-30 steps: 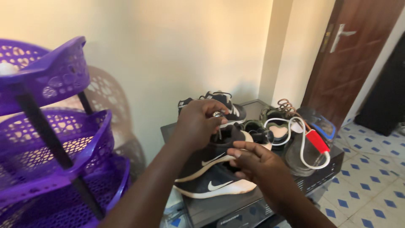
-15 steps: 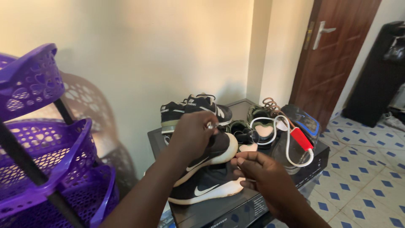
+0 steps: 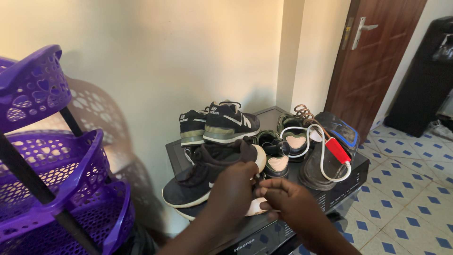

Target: The person removes several pairs of shoes from a purple plastic shoe rack and places them on a nearby surface. Then the person disassembles the rack by detaching the shelves and removing the vertical support poles.

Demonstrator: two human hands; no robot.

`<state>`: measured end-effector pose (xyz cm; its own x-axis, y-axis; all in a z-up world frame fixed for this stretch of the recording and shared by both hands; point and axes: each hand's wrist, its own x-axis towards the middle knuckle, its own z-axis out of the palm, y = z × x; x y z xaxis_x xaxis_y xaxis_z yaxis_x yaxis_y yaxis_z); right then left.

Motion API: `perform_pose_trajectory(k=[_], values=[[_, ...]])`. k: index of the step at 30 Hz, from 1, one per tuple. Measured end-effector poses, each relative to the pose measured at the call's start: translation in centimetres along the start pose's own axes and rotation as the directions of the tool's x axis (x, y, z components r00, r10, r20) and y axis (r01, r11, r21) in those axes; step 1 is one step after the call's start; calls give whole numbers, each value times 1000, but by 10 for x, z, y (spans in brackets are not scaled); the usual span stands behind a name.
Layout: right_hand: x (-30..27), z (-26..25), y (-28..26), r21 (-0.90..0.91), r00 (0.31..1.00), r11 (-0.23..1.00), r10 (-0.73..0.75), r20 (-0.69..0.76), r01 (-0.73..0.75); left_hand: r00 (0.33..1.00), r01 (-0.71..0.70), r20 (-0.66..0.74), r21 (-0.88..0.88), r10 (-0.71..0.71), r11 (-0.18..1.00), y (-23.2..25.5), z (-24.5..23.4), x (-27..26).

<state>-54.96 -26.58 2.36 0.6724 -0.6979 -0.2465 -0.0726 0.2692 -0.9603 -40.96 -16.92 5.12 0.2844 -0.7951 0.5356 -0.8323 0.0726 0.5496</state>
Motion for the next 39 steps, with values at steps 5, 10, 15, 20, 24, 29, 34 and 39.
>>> perform_pose_trajectory(k=[5,10,15,20,24,29,34,39], values=[[-2,-2,1,-29,999,999,38,-38,-40,998,20,-54,-52,-23,998,2,-1,-1],[-7,0,-3,-30,998,998,47,-44,-48,965,252,-21,-188,-260,949,-1,-12,9],[-6,1,-1,3,1000,1000,16,-14,-16,981,141,-117,-122,-155,983,-4,-2,-2],[-7,0,2,38,999,999,-24,37,22,998,37,49,-9,-37,999,-17,7,-23],[-9,1,4,40,998,998,-44,41,42,997,-46,61,43,44,998,-25,19,-19],[-14,2,1,-20,1000,1000,24,-19,-24,988,15,154,94,-29,995,-21,25,-15],[-18,0,4,-24,1000,1000,8,-24,-8,995,27,88,87,-35,996,-17,26,-15],[-21,1,5,-21,999,1000,21,-31,-22,994,106,13,55,-106,993,-25,26,-20]])
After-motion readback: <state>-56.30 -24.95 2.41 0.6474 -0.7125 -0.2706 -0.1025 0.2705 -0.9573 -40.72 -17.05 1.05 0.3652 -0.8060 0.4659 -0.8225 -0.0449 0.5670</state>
